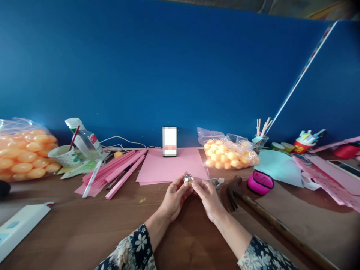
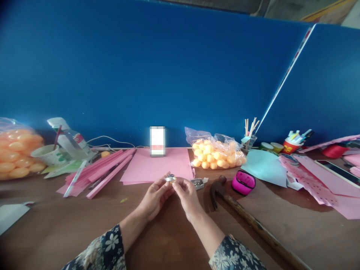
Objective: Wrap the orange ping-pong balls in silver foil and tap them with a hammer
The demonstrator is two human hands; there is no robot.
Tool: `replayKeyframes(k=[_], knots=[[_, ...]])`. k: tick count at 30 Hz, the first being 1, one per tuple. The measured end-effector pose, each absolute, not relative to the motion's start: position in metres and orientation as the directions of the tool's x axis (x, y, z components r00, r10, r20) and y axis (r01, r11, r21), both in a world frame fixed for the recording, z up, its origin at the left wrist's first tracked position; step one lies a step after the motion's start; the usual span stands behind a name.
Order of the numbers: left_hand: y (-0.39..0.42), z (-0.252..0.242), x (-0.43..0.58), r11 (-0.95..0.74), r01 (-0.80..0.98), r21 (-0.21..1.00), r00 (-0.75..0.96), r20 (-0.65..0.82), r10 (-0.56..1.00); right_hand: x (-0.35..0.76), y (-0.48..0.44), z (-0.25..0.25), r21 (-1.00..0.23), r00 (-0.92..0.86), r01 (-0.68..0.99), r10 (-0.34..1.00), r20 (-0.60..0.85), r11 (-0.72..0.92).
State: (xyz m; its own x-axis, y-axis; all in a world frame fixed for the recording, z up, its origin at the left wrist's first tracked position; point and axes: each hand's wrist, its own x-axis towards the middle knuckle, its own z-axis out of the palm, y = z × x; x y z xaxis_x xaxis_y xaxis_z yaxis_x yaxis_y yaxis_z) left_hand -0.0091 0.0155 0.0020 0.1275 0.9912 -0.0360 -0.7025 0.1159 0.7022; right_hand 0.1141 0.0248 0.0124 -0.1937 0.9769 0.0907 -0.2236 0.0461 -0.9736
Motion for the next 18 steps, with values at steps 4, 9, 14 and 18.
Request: replayKeyframes(k=[4, 9, 14, 18], knots=[[0.0156, 0.0013, -0.0094, 0.114, -0.699, 0.706, 0.131, -0.030, 0.991, 0.1143, 0.0245, 0.0126, -0.975, -0.188, -0.220, 0.978, 0.084, 0.042], [0.0155, 0.0020, -0.0094, 0.116, -0.701, 0.704, 0.129, -0.034, 0.991, 0.1144, 0.0245, 0.0122, -0.977, -0.181, -0.208, 0.980, 0.083, 0.045], [0.0153, 0.0027, -0.0093, 0.119, -0.702, 0.702, 0.128, -0.039, 0.991, 0.1143, 0.0246, 0.0126, -0.978, -0.174, -0.203, 0.981, 0.084, 0.048], [0.0154, 0.0021, -0.0095, 0.119, -0.700, 0.705, 0.126, -0.042, 0.991, 0.1143, 0.0244, 0.0137, -0.977, -0.183, -0.208, 0.979, 0.084, 0.045]])
